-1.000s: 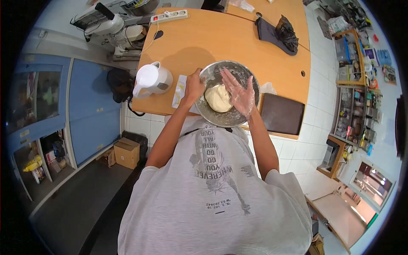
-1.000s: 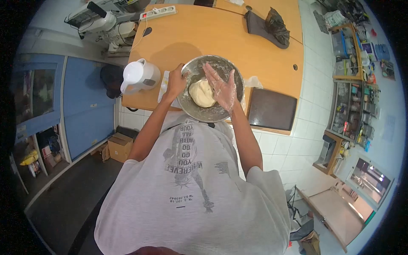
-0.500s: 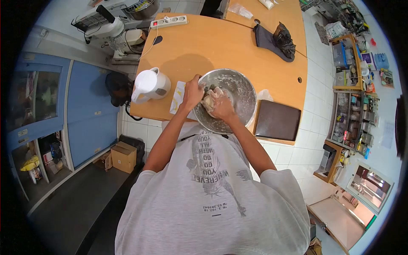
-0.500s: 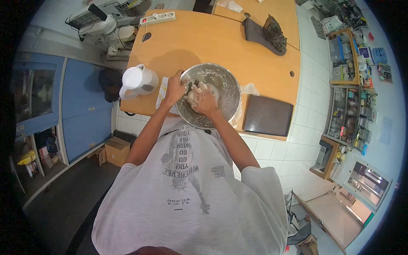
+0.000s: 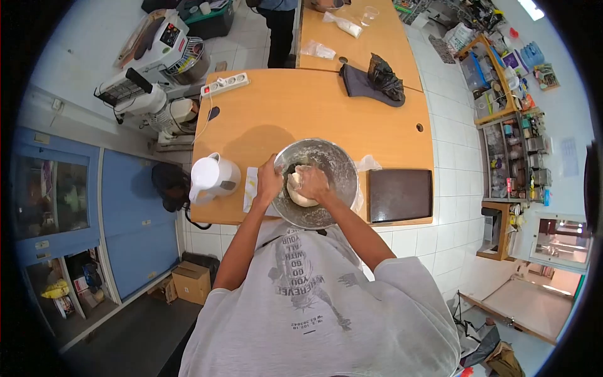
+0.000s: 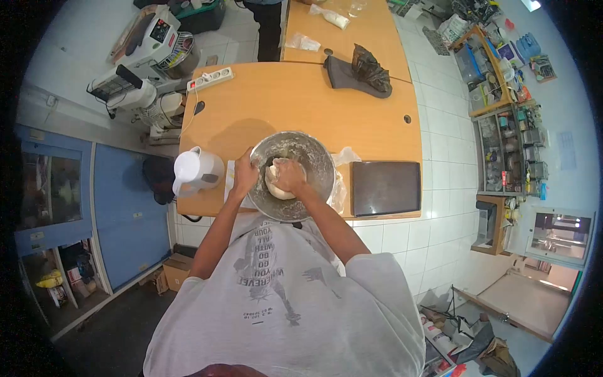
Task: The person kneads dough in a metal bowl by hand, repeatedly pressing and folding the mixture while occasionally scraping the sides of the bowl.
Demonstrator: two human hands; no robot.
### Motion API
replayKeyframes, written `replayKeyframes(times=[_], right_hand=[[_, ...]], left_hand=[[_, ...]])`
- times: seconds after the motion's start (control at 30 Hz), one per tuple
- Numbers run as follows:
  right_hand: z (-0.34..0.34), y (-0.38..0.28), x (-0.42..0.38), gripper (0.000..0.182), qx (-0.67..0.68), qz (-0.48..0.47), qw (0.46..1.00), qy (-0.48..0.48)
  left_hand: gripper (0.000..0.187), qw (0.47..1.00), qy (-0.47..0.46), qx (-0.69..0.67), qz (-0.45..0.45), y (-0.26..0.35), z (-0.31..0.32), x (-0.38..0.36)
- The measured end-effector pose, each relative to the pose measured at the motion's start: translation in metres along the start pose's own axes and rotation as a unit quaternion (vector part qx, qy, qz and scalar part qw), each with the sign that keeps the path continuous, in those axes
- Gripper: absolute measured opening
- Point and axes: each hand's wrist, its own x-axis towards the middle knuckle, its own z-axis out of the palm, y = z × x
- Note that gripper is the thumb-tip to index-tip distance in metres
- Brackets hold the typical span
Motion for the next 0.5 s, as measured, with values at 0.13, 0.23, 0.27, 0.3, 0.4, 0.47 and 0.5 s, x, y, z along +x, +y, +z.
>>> replayKeyframes(times=[0.13,0.23,0.27,0.3,0.4,0.47,0.5], right_hand=[[0.029,0.014,-0.014,0.059,0.058,-0.083,0.993,0.063],[0.011,-0.009,-0.044,0.073,-0.102,-0.158,0.961,0.201],[-0.007,-0.025,-0.058,0.075,-0.106,-0.136,0.966,0.19],[-0.016,-0.033,-0.066,0.078,-0.112,-0.115,0.971,0.179],[0.001,-0.019,-0.066,0.082,-0.016,-0.076,0.997,0.027],[-0.004,-0.017,-0.072,0.075,0.071,-0.065,0.993,0.064],[-0.01,-0.018,-0.075,0.07,0.156,-0.05,0.981,0.102]], left_hand=[[0.034,0.999,-0.018,-0.033,-0.014,-0.003,0.001,-0.002],[0.035,0.999,-0.018,-0.025,-0.034,0.007,-0.004,-0.002],[0.039,0.999,-0.019,-0.03,-0.032,0.009,-0.006,-0.003],[0.043,0.999,-0.02,-0.035,-0.03,0.007,-0.005,-0.003],[0.04,0.997,-0.038,-0.043,-0.061,-0.001,-0.002,-0.002],[0.039,0.996,-0.033,-0.038,-0.072,-0.002,-0.003,-0.006],[0.037,0.996,-0.03,-0.035,-0.08,-0.002,-0.004,-0.007]])
